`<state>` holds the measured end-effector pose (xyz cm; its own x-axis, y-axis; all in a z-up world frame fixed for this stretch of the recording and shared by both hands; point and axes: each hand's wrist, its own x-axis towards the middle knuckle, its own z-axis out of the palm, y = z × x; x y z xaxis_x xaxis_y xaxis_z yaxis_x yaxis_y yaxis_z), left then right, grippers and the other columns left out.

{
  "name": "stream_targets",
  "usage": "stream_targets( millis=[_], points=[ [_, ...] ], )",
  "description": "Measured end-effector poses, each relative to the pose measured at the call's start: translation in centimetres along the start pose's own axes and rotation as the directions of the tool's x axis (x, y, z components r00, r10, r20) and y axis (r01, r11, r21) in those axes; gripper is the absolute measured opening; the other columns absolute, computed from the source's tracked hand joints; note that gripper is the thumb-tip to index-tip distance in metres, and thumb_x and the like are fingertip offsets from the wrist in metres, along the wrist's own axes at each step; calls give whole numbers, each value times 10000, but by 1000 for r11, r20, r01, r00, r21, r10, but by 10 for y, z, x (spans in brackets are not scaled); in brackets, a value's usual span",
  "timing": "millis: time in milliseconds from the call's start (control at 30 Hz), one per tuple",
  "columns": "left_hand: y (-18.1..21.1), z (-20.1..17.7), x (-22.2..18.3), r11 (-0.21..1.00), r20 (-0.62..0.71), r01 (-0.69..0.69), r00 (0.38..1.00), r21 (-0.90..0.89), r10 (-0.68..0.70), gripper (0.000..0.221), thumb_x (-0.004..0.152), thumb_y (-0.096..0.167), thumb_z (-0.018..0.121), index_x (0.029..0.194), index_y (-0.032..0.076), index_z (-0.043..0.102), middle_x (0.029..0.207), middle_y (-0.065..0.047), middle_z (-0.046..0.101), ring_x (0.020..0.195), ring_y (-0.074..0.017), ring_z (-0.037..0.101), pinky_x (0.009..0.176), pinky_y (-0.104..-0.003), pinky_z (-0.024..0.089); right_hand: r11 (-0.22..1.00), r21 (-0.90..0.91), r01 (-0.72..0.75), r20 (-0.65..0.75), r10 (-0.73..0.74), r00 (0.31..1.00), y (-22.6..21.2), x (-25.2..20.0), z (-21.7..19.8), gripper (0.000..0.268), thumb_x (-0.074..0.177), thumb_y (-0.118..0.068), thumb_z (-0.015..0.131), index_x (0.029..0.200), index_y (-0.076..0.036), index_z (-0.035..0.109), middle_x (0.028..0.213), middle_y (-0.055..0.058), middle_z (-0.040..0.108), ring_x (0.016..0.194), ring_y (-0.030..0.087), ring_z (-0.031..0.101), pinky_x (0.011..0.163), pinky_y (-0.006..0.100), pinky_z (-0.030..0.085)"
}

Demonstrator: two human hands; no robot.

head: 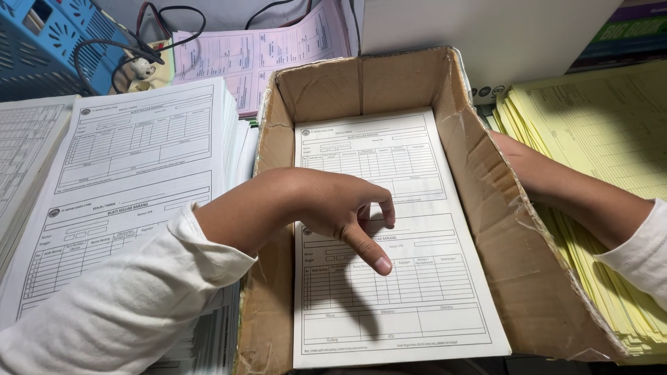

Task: The person collates paper documents by hand, transferring individual sheets from several stacks into a cardboard box. The person picks up pages from a white stack and a yellow stack, placing them in alternating layers within the box.

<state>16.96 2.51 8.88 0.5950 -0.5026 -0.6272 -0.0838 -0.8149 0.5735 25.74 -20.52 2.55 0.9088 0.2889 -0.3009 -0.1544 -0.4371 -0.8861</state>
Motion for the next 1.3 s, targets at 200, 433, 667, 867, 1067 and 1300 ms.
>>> stream_targets(
  millis=[200,433,667,867,1067,1300],
  points=[
    [2,1,0,1000,-5,12,1000,-7,-12,809,546,578,669,1143,57,509,839,-159,642,816,-275,644,704,-379,521,1000,10,4,-36,-4,999,-2,-1,-1,405,866,-214,384,1264,-217,455,1032,26,551,814,140,503,689,280,382],
    [5,2,-4,1000,-51,6,999,27,-5,775,558,587,656,1111,58,531,837,-162,637,832,-277,641,737,-389,522,1000,9,10,-74,-10,997,-8,1,1,407,870,-226,376,1271,-236,447,1028,15,544,803,131,494,681,273,371],
    [5,0,9,880,-408,134,910,455,72,553,717,554,630,1128,202,514,1083,-47,560,950,-268,537,692,-408,429,999,3,50,-95,-49,994,-17,2,-4,409,874,-236,369,1277,-252,441,1024,7,538,795,124,486,675,267,363],
    [18,2,-1,898,-281,207,954,387,-99,298,764,478,631,872,206,576,1030,-27,530,942,-205,506,697,-347,416,999,49,-6,10,6,1000,-24,-7,-4,443,882,-297,371,1291,-168,482,1206,37,568,982,185,560,796,331,448],
    [17,3,5,880,-290,220,952,420,-100,325,774,456,625,1007,243,547,1008,-8,543,850,-209,545,661,-364,421,934,341,103,120,-152,981,0,13,-22,365,831,-75,397,1151,-35,568,568,-8,370,377,41,182,345,195,83],
    [17,7,16,731,-400,-108,778,674,485,433,771,338,636,1137,134,525,1147,-107,536,834,-331,570,621,-465,446,997,5,73,218,-72,973,-23,-37,-84,495,826,-135,462,1315,-127,540,878,136,655,758,211,609,701,328,496]
  ],
)
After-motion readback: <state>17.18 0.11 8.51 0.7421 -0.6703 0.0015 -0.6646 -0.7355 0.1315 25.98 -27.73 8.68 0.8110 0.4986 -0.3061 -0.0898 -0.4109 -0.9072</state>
